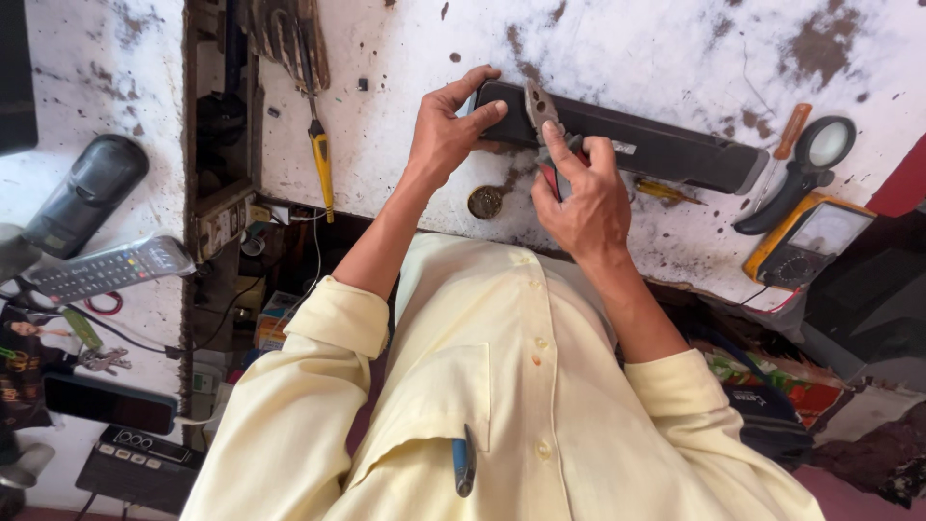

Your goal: The person disassembles a black rectangular electronic device on a cluttered workbench, removes small components, and uses pliers to press and adjust parts of the casing. The person repeatedly opens and closes the device while manipulating its edges and internal components.

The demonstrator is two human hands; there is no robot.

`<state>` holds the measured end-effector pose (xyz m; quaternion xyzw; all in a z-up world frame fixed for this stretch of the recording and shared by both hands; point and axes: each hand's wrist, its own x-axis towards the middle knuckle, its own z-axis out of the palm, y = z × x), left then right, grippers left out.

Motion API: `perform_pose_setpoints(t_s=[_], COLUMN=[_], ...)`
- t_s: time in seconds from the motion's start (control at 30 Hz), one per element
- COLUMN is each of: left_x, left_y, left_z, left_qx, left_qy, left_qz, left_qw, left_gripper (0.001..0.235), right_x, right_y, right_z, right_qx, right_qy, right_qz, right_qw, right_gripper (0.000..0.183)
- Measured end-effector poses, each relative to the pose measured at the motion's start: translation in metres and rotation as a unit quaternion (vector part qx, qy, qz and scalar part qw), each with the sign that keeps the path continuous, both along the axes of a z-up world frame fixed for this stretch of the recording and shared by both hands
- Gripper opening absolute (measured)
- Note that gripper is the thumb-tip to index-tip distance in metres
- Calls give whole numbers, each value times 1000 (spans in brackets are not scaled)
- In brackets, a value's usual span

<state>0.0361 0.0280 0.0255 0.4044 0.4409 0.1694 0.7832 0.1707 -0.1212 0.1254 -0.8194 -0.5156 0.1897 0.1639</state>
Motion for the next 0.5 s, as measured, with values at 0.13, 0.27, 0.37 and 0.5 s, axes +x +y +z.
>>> perform_pose_setpoints(t_s=[0.13, 0.27, 0.37, 0.5], left_x=[-6, -4, -15, -19], left_y=[-4, 2, -10, -12], left_z=[-7, -15, -22, -29], left_qx=[-34, 38, 59, 44], left_qy=[-64, -46, -74, -121], left_qz=[24, -7, -4, -3], left_qw=[997, 998, 995, 992], left_gripper=[46, 51, 53, 58], right_x=[-1, 6, 8, 17], right_y=[1, 15, 18, 29], right_z=[0, -1, 2, 5], right_qx=[-37, 11, 31, -26], right_qy=[7, 13, 29, 5], right_qz=[15, 24, 68, 111], right_qw=[999, 1000, 997, 993], right_gripper=[58, 61, 64, 62])
